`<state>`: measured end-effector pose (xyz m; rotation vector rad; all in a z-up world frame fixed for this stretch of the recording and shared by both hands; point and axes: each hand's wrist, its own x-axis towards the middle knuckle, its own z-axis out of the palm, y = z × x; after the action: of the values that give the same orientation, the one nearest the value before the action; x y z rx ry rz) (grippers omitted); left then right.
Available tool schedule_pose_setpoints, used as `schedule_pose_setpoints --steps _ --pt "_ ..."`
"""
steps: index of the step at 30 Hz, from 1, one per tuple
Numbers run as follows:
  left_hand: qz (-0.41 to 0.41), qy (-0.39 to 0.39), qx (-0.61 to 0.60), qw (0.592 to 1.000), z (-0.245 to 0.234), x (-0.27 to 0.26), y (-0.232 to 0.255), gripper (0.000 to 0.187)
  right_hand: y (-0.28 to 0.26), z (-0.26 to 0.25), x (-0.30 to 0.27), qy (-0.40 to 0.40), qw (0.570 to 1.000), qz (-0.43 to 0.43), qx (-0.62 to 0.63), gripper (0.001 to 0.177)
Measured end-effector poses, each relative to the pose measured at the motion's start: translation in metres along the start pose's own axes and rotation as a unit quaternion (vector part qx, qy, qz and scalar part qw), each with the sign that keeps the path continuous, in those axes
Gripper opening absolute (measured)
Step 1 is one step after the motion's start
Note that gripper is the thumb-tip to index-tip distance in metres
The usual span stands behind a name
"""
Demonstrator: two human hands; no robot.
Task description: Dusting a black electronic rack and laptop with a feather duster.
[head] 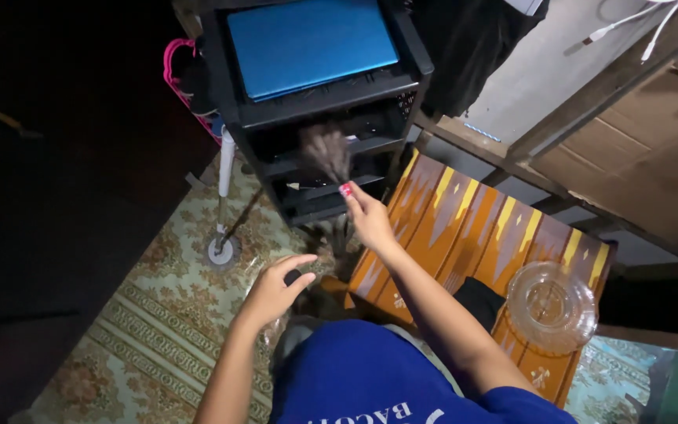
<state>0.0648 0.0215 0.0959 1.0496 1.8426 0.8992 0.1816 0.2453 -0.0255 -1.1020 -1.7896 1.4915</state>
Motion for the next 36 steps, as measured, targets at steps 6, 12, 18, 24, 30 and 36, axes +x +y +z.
schedule_pose_setpoints --steps 6,12,18,24,30,36 --pt "0.049 0.03 -0.011 0.998 0.025 -0.013 -0.024 0.039 0.0 0.004 -0.021 -0.091 0.993 -0.017 -0.066 0.046" --pt "0.061 0.037 -0.024 0.997 0.044 -0.028 -0.028 0.039 0.017 -0.04 -0.026 -0.084 0.991 -0.036 -0.096 0.044" --pt "0.092 0.043 0.008 0.995 0.052 -0.028 -0.02 0.039 0.017 -0.09 -0.006 0.05 0.997 0.054 0.001 0.043" --pt "0.054 0.027 0.003 0.998 0.05 -0.027 0.001 0.04 -0.009 -0.084 -0.008 0.114 0.988 -0.047 0.098 0.04" --pt "0.112 0.03 0.008 0.993 0.046 -0.019 -0.016 0.039 -0.059 -0.049 -0.014 0.018 0.974 0.085 0.21 0.043" --pt "0.082 0.049 0.018 0.995 0.026 -0.019 -0.014 0.039 -0.05 -0.026 0.008 -0.02 0.99 -0.016 0.138 0.045"
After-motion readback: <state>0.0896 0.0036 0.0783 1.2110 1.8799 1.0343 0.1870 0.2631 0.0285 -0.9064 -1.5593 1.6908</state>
